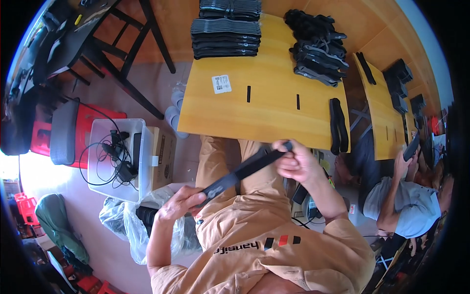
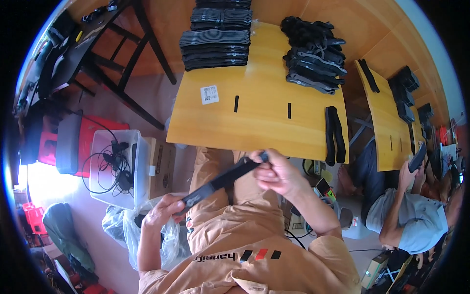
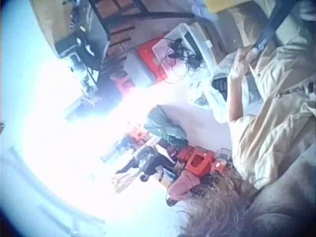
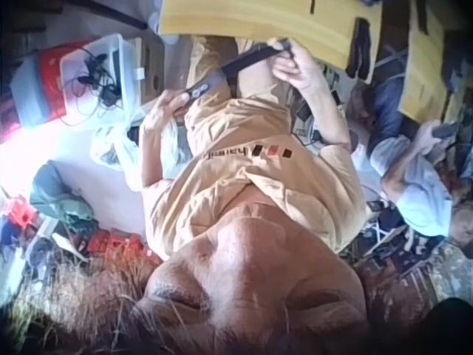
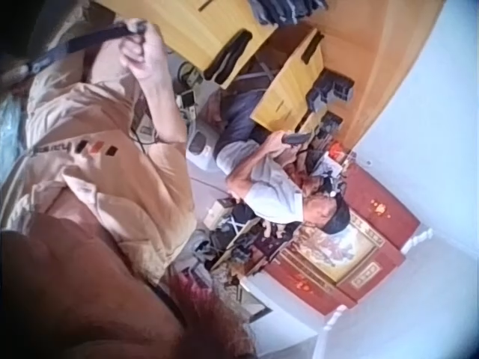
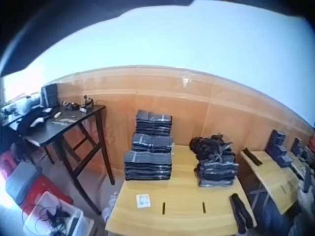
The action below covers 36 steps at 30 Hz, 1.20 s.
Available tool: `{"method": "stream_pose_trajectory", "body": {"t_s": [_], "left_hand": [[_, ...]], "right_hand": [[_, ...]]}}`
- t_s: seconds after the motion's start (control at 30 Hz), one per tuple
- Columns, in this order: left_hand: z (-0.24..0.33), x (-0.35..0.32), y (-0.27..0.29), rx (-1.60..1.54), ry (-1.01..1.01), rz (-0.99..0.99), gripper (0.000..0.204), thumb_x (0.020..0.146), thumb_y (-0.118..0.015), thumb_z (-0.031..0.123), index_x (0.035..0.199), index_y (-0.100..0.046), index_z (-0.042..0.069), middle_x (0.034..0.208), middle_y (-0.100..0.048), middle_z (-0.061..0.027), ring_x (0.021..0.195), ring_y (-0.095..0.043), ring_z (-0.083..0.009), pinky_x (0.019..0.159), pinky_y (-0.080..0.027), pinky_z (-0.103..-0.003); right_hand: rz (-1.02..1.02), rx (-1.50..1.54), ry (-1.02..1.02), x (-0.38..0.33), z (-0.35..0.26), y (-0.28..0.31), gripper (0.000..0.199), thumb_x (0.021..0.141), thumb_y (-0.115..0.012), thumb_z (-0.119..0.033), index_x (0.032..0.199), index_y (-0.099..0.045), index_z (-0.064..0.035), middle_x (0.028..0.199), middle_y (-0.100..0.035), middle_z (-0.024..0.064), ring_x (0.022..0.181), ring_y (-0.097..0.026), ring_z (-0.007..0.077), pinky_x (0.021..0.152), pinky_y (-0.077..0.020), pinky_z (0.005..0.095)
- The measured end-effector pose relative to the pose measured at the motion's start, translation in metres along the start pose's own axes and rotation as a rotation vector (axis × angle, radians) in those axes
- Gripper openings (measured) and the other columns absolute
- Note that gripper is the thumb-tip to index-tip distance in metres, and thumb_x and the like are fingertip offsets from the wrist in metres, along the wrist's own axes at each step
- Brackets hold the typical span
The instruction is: The person is seen attaching plastic components to black textile straps and organizing them on a table.
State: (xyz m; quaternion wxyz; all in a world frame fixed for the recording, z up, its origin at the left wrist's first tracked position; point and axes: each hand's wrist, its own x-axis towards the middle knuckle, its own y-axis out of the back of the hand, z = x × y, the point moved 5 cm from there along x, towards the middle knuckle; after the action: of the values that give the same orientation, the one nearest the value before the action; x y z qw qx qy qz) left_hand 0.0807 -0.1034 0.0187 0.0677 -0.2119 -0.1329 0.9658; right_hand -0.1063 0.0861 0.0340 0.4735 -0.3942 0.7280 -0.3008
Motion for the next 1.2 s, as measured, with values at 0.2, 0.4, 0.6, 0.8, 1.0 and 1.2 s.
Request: {"method": "stream_pose_trajectory", "body": {"t_s": [0.2,0.4,0.6,0.8,1.0,1.2], "left_hand": [[-0.073,-0.073,0.075,-0.053,0.127,-0.026,0.04,0.087,-0.055,0.037,0.069,-0.055,0.001,0.053,-0.046,-0.0023,0.046,-0.044,-0.0113,0.043,-0.032,-0.025],[-0.049,-0.111,0.115,-0.183,-0.128,0.36,0.045,0.086,-0.053,0.043,0.07,-0.05,0.001,0.051,-0.039,-0.0027,0.041,-0.04,-0.0135,0.039,-0.032,-0.025],[0.019,0.004,0.069,-0.302,-0.234,0.522,0.043,0.093,-0.042,0.041,0.079,-0.049,0.001,0.058,-0.041,-0.0033,0.054,-0.043,-0.0139,0.048,-0.034,-0.026],[0.032,0.109,0.044,-0.228,-0.181,0.591,0.045,0.093,-0.04,0.045,0.079,-0.052,0.004,0.05,-0.041,-0.0004,0.041,-0.041,-0.0097,0.038,-0.032,-0.022],[0.018,0.128,0.047,0.179,0.036,0.847,0.069,0.092,-0.035,0.049,0.055,-0.056,-0.005,0.043,-0.049,-0.0075,0.037,-0.051,-0.0146,0.039,-0.044,-0.024],[0.036,0.1,0.058,0.643,0.328,1.006,0.073,0.089,-0.034,0.057,0.056,-0.057,-0.004,0.043,-0.05,-0.0098,0.039,-0.055,-0.0188,0.049,-0.047,-0.031]], "right_hand": [[0.47,0.233,0.533,-0.107,-0.055,0.022,0.032,0.088,-0.051,-0.037,0.069,-0.046,-0.0128,0.041,-0.03,-0.0067,0.032,-0.034,0.0042,0.028,-0.0285,0.0229],[0.224,-0.265,0.676,-0.142,-0.093,0.014,0.028,0.085,-0.05,-0.022,0.067,-0.051,-0.0009,0.039,-0.029,-0.0039,0.029,-0.034,0.0086,0.026,-0.0387,0.0277],[0.112,-0.884,0.533,-0.124,-0.097,-0.017,0.018,0.064,-0.053,-0.01,0.051,-0.048,0.0014,0.042,-0.043,0.0047,0.03,-0.04,0.0107,0.033,-0.0402,0.0255],[0.425,-2.08,0.636,-0.115,-0.084,-0.058,0.006,0.063,-0.06,0.002,0.068,-0.056,0.0023,0.058,-0.053,0.0106,0.045,-0.052,0.0182,0.042,-0.04,0.0304],[0.646,-1.777,0.823,-0.127,-0.104,-0.04,0.024,0.07,-0.054,0.015,0.091,-0.062,0.0059,0.072,-0.062,0.0116,0.059,-0.062,0.0144,0.051,-0.0488,0.0229],[0.613,-1.539,0.913,-0.129,-0.12,-0.012,0.031,0.073,-0.05,0.019,0.096,-0.064,0.004,0.072,-0.06,0.0092,0.062,-0.061,0.0122,0.053,-0.05,0.02]]}}
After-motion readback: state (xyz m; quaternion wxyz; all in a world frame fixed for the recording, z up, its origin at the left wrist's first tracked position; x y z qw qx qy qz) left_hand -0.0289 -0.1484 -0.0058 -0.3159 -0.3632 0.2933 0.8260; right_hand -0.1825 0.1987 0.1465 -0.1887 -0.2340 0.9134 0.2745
